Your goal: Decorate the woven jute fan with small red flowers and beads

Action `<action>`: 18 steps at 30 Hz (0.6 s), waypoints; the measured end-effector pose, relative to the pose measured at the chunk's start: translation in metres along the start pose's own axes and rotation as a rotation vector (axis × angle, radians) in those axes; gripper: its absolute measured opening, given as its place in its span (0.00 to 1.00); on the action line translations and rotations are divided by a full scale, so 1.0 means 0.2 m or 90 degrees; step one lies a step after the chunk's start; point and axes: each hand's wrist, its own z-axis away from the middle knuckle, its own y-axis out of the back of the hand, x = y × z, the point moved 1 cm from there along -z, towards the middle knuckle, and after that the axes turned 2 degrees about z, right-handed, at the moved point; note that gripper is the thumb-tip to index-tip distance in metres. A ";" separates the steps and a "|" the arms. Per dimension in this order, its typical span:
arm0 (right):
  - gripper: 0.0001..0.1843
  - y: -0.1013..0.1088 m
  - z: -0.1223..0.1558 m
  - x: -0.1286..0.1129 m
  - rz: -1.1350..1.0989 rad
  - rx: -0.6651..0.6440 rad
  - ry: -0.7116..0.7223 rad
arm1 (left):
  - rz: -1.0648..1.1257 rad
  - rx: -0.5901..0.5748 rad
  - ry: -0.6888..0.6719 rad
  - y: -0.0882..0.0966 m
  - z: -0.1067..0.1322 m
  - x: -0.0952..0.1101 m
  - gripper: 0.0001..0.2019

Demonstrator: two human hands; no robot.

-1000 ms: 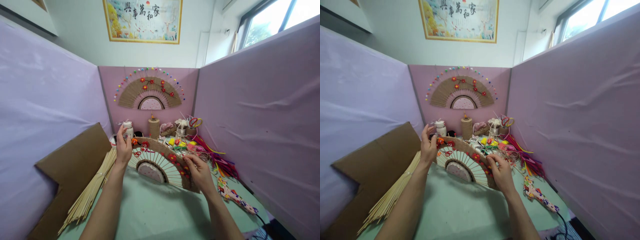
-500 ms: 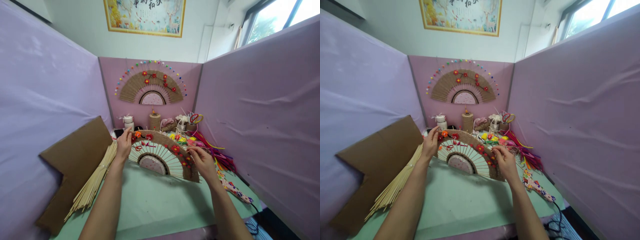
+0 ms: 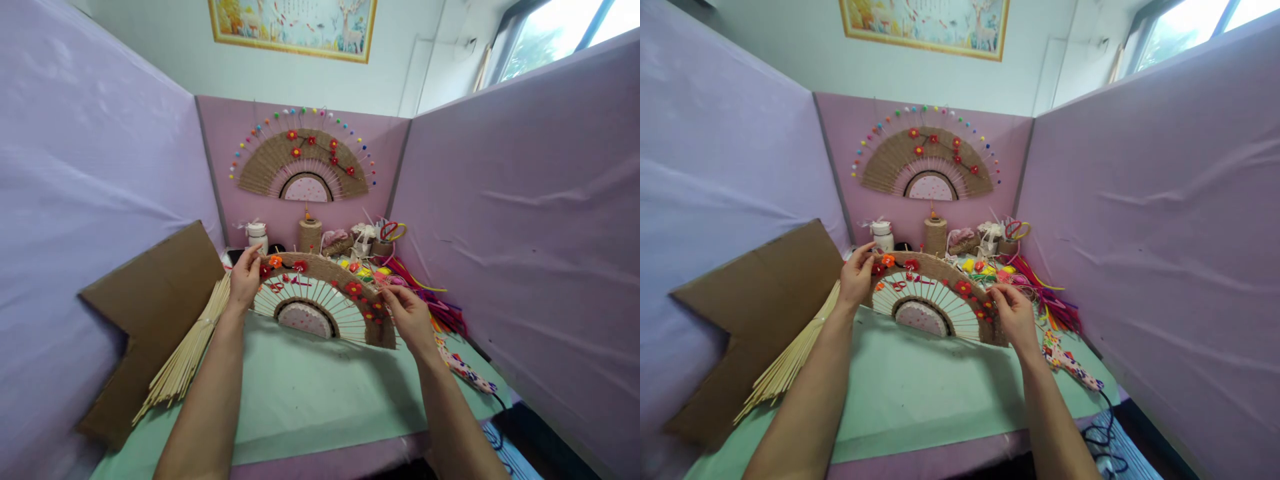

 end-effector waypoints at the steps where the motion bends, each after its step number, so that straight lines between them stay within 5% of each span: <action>1: 0.16 0.00 0.00 0.00 -0.002 0.003 -0.001 | 0.008 -0.002 0.004 0.00 0.00 0.01 0.21; 18: 0.21 -0.03 -0.02 0.02 -0.008 -0.025 0.001 | 0.042 -0.027 0.036 0.03 0.00 0.05 0.22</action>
